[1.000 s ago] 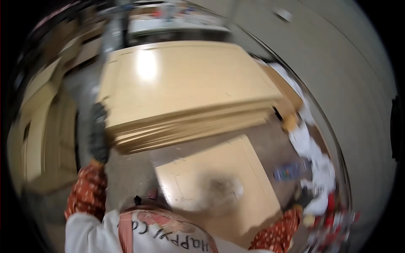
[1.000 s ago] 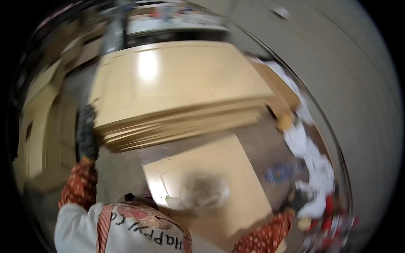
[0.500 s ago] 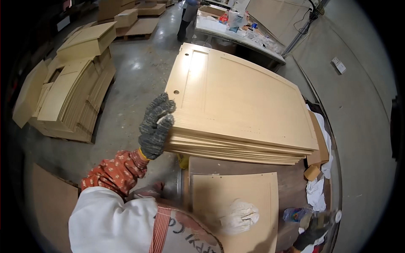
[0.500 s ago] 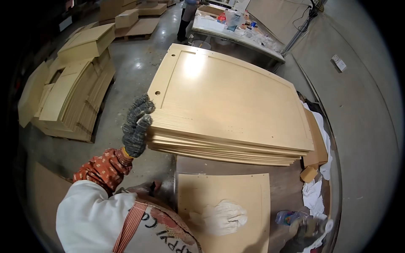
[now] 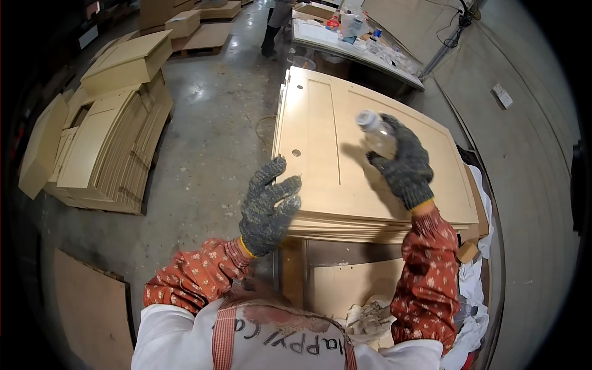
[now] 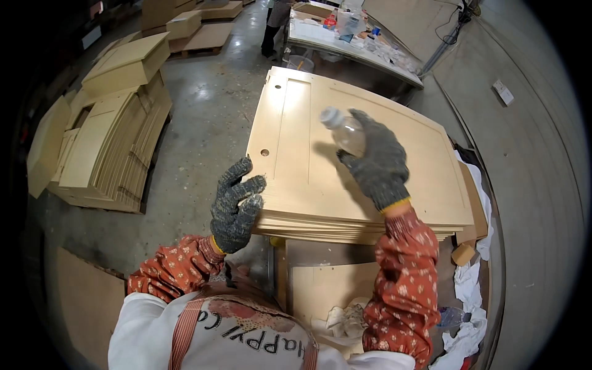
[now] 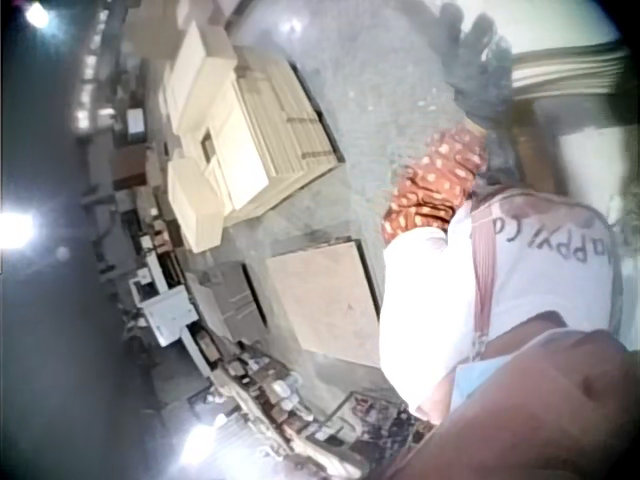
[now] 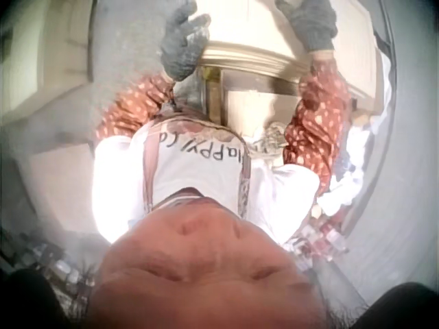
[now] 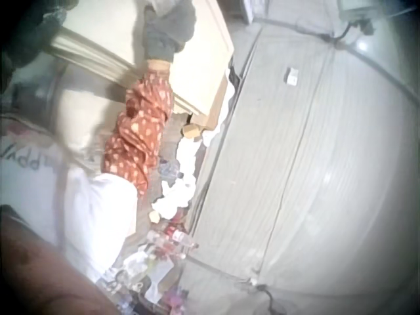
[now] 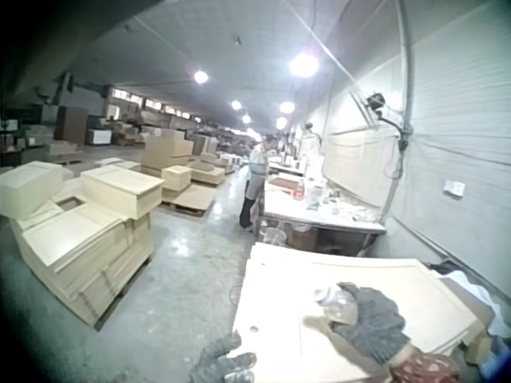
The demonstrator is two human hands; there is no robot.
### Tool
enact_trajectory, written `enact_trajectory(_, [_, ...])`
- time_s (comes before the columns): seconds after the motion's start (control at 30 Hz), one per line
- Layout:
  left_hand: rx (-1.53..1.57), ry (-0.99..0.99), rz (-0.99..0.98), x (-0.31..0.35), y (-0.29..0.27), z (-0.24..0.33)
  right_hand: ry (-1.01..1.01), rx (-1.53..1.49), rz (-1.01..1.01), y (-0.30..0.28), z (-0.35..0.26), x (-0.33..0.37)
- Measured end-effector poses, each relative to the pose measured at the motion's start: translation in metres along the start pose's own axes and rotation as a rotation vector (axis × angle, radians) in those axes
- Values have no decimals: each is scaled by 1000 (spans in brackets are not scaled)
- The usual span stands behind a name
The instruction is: The person polishes wooden cabinet doors by hand using a cloth and liquid, and sands the edges with a sanding block.
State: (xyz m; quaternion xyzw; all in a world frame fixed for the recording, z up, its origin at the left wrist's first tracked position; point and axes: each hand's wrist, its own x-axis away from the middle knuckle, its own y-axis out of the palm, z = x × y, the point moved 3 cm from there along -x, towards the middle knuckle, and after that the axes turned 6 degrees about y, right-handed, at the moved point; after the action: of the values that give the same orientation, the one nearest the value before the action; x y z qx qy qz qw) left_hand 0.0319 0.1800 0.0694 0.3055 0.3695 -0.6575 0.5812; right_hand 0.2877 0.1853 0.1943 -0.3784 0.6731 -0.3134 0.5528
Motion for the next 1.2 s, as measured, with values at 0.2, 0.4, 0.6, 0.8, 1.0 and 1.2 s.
enact_trajectory(0.2, [-51,41,-22,1,-1,0,-20,441,-246,28,-34,-40])
enact_trajectory(0.4, [-80,52,-51,1,-2,2,-120,594,-271,42,-47,-57])
enact_trajectory(0.6, [-84,58,-38,0,-1,2,-118,652,-311,55,-54,-83])
enact_trajectory(0.8, [-100,71,-37,2,-2,-1,-225,607,-338,29,-63,-45])
enact_trajectory(1.0, [-62,11,-15,4,1,-2,-118,523,-337,26,-65,-40])
enact_trajectory(1.2, [-38,-14,-61,4,-1,-1,227,242,-394,21,-38,-48])
